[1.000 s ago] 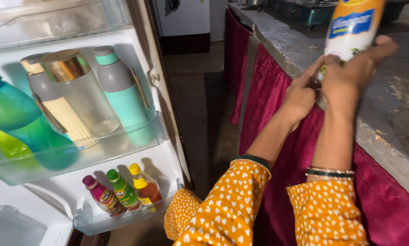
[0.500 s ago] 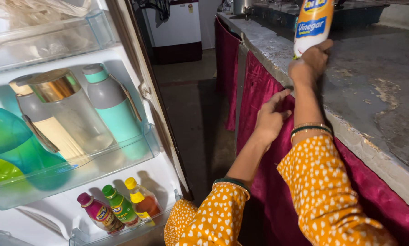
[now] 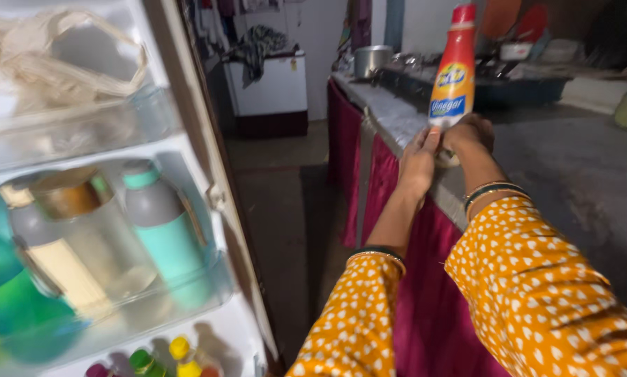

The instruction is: The person sits on the floor in front of an open refrigerator and removes items one at a time: condiment bottles from the door shelf, water bottles and flasks from the door racks, and bowls of vegetables from the inner shelves, placing each on the adjacent kitchen counter.

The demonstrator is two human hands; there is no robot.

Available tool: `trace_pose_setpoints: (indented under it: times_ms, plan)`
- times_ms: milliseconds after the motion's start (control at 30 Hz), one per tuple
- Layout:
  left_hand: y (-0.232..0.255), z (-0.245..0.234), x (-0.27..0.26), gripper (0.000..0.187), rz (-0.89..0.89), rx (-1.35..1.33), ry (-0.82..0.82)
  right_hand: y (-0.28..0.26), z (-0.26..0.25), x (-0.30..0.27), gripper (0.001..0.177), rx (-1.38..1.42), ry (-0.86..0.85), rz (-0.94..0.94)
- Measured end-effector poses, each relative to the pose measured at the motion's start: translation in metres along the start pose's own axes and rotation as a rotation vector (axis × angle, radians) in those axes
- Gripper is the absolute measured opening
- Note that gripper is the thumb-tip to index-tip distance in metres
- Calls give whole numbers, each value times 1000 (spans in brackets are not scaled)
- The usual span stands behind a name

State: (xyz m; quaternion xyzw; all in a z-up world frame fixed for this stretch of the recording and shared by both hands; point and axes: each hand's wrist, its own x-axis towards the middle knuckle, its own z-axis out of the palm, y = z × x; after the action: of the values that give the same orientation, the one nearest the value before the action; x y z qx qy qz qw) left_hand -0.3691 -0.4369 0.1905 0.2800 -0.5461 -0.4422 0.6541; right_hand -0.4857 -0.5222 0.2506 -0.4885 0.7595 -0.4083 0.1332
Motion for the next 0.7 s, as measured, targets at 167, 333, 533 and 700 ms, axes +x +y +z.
trace_pose_setpoints:
  times_ms: [167, 333, 533, 700]
  plan:
    - [-42, 21, 52, 41, 44, 365, 95, 32, -16, 58, 38, 108, -362, -5]
    - [-86, 30, 72, 34, 162, 490, 146, 62, -8, 91, 31, 187, -373, -122]
    - [-84, 29, 97, 35, 36, 694, -11, 36, 11, 78, 27, 97, -197, -169]
    - [-76, 23, 91, 48, 345, 949, -87, 15, 19, 63, 38, -268, -37, -138]
